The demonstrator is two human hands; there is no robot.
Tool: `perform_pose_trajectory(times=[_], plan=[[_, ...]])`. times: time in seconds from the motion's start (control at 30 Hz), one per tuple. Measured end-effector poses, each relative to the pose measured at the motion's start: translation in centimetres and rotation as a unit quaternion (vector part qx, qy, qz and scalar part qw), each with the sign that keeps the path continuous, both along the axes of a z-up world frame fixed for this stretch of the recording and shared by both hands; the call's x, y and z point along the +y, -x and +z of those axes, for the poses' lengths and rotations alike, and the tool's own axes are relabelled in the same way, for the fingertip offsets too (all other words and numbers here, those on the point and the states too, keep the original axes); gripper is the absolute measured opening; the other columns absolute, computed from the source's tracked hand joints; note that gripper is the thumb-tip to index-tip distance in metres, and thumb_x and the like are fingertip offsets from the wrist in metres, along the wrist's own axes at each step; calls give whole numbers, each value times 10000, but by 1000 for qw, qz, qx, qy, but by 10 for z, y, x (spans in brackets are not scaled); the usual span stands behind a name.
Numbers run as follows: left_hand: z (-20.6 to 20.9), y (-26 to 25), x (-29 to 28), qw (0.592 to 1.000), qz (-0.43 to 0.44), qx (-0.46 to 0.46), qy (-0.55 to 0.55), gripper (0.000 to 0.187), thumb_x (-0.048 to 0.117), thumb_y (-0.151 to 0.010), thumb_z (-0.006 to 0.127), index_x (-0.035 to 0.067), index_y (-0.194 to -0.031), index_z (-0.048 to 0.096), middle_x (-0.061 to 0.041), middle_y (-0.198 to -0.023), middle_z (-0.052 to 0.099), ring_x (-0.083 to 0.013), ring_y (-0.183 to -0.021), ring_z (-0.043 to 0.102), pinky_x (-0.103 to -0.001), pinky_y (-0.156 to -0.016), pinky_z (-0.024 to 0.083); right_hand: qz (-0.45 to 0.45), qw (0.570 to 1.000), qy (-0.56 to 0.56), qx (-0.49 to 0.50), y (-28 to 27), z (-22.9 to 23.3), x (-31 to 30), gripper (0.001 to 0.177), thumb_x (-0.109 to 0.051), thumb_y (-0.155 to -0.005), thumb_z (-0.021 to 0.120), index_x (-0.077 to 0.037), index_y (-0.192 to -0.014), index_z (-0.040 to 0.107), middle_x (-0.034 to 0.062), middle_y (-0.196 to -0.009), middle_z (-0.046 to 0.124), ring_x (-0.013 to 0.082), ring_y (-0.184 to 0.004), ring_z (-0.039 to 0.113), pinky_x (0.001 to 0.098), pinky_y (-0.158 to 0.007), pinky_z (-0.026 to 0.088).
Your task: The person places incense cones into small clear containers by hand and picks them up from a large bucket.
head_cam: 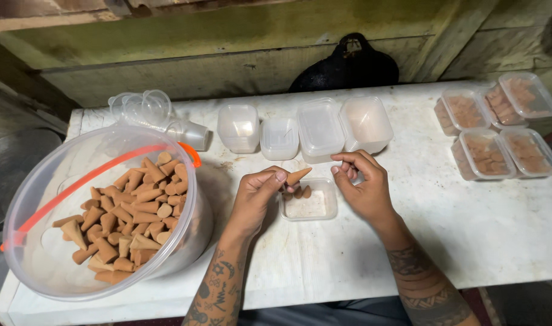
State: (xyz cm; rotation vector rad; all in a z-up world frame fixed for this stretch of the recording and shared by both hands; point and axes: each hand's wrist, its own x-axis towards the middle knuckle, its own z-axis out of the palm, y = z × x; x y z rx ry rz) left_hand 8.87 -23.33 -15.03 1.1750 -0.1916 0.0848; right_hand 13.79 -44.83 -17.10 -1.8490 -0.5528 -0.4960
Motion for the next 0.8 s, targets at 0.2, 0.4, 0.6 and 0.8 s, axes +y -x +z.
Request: perform_pose_trajectory(times=[0.2, 0.4, 0.6, 0.8], plan=[[-4, -2, -1, 999, 4, 18, -26, 347, 222, -971, 618, -77, -860, 754, -151, -750, 677, -193, -745, 604, -304, -669, 503, -7, 1000, -2, -3, -3, -3, -4, 203, 10, -865, 713, -42, -1057, 753, 71, -716, 575, 150, -612, 537, 287, -600, 484], [3, 1, -6, 999, 7, 15, -38, 321, 199, -972, 614, -59, -846, 757, -139, -746, 680, -184, -754, 605, -292, -678, 481, -5, 1000, -1, 1, 0, 3, -4, 200, 24, -869, 705, -32, -1057, 744, 65, -716, 577, 145, -620, 537, 282, -612, 486], [-2, -2, -1, 999, 16, 21, -19, 304, 179, -965, 622, -67, -840, 751, -142, -731, 665, -222, -721, 647, -306, -641, 507, 2, 1000, 8, 7, 2, 2, 0, 197, 22, -865, 709, -33, -1051, 746, 65, -705, 583, 149, -612, 540, 288, -616, 486], [-9, -4, 0, 1000, 18, 22, -12, 287, 165, -960, 628, -67, -843, 748, -140, -728, 653, -230, -708, 659, -308, -620, 513, 10, 1000, 15, 1, 3, 3, 1, 192, 17, -874, 705, -32, -1056, 742, 67, -709, 576, 152, -614, 535, 295, -615, 484]])
